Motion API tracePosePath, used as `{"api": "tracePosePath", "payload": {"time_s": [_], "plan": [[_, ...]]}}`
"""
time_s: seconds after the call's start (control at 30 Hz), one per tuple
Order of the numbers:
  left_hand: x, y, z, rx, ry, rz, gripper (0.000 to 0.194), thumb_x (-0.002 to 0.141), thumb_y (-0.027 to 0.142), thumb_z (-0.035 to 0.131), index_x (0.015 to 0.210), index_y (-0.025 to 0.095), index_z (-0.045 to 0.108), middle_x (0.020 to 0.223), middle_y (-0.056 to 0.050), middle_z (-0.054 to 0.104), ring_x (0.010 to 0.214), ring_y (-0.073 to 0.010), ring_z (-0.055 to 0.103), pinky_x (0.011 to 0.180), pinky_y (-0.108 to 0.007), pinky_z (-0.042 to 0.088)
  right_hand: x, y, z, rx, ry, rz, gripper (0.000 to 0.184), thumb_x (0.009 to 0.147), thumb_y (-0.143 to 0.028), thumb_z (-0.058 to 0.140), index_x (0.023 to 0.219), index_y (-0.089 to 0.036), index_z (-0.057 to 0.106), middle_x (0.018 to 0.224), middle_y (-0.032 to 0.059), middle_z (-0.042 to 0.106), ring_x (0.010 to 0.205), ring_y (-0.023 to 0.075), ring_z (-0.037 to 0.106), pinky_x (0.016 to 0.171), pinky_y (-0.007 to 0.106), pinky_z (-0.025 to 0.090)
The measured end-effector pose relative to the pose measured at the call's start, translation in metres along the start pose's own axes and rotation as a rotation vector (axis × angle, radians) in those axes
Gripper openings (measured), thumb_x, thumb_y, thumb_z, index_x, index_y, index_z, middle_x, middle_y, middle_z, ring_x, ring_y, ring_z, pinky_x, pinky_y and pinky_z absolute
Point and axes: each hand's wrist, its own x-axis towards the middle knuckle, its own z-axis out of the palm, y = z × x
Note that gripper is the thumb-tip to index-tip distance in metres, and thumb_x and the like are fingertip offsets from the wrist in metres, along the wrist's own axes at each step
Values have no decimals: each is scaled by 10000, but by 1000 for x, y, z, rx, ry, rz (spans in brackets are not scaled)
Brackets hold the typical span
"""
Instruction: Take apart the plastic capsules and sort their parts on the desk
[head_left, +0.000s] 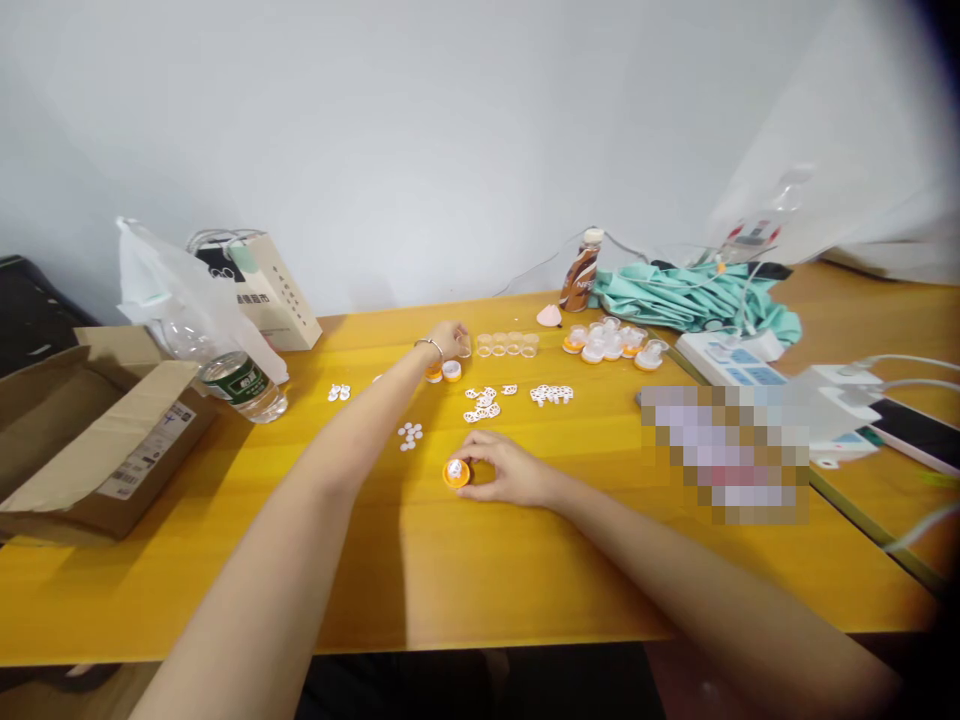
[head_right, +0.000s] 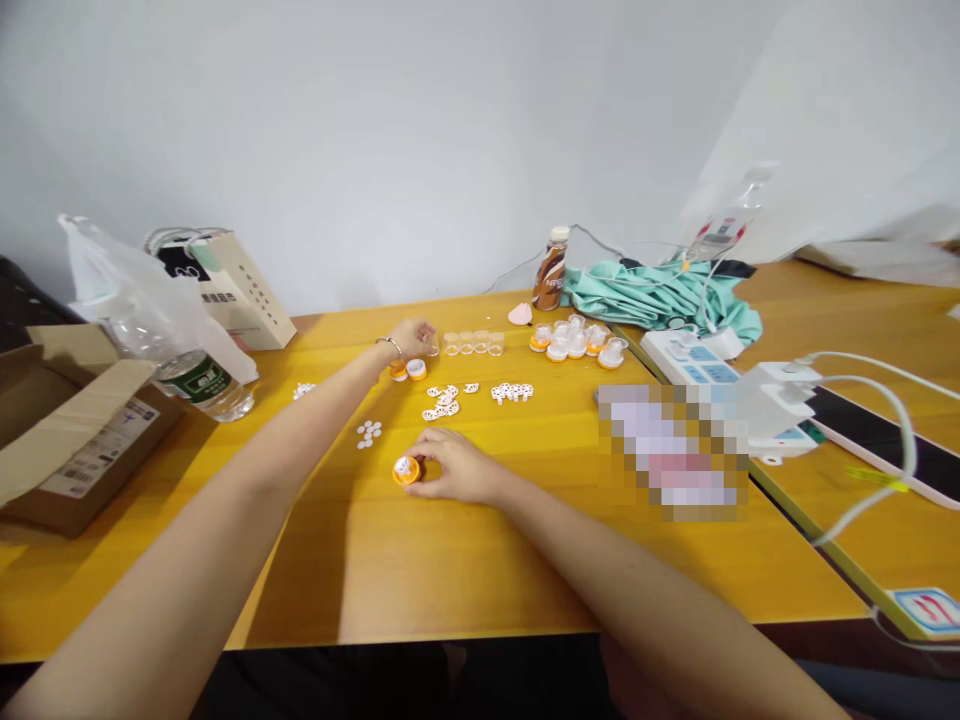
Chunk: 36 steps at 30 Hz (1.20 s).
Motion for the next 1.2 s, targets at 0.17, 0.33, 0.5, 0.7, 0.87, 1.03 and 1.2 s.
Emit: {"api": "tracePosePath", "payload": {"time_s": [0.17, 0.33, 0.5, 0.7, 0.87, 1.03, 1.2], "plan": [[-5, 7, 0, -18, -14, 16, 475, 590, 154, 703, 1036, 134, 540, 993, -72, 608, 814, -166, 598, 733, -265, 476, 0, 0, -1, 1, -7, -2, 284, 701, -307, 666, 954, -184, 631, 835, 25, 545, 789, 145, 526, 751, 265, 423], [-37, 17, -20, -37, 119, 83, 435, 675, 196, 653, 1084, 138, 516, 1192, -112, 511, 1040, -211, 521, 838, -307, 448, 0, -2, -2, -9, -31, 4, 282, 720, -322, 649, 965, -184, 630, 851, 31, 546, 809, 150, 526, 770, 273, 423], [-133, 23, -45, -130, 141, 402, 223, 822, 286, 516, 1011, 178, 568, 1022, -56, 593, 941, -152, 552, 764, -261, 462, 0, -2, -2, -4, -26, -3, 287, 726, -320, 647, 981, -190, 633, 852, 33, 543, 808, 150, 525, 779, 277, 423], [-231, 20, -31, -90, -83, 514, 256, 816, 328, 550, 1033, 195, 572, 907, -43, 588, 845, -139, 553, 755, -280, 458, 2, -3, -2, -10, -33, -26, 236, 729, -333, 646, 922, -197, 647, 853, 34, 550, 810, 156, 517, 767, 287, 423], [-240, 9, 4, -140, 23, 434, 155, 822, 298, 537, 917, 190, 595, 790, -25, 590, 704, -128, 546, 674, -275, 467, 2, -7, -3, -37, -45, -32, 231, 745, -347, 630, 922, -202, 662, 836, 32, 534, 807, 157, 506, 757, 281, 417], [-246, 9, 14, -94, 105, 541, 168, 850, 212, 468, 955, 184, 597, 829, -56, 611, 762, -150, 558, 721, -298, 467, 1, -5, -1, -63, -52, -24, 256, 731, -384, 639, 914, -208, 677, 810, 30, 532, 794, 162, 500, 743, 282, 412], [-247, 16, 4, -336, 278, 332, 134, 834, 247, 514, 901, 176, 605, 823, -45, 626, 720, -133, 565, 694, -268, 472, 0, -5, -1, -71, -69, -18, 270, 726, -376, 642, 928, -199, 676, 832, 37, 531, 802, 166, 502, 750, 285, 407]]}}
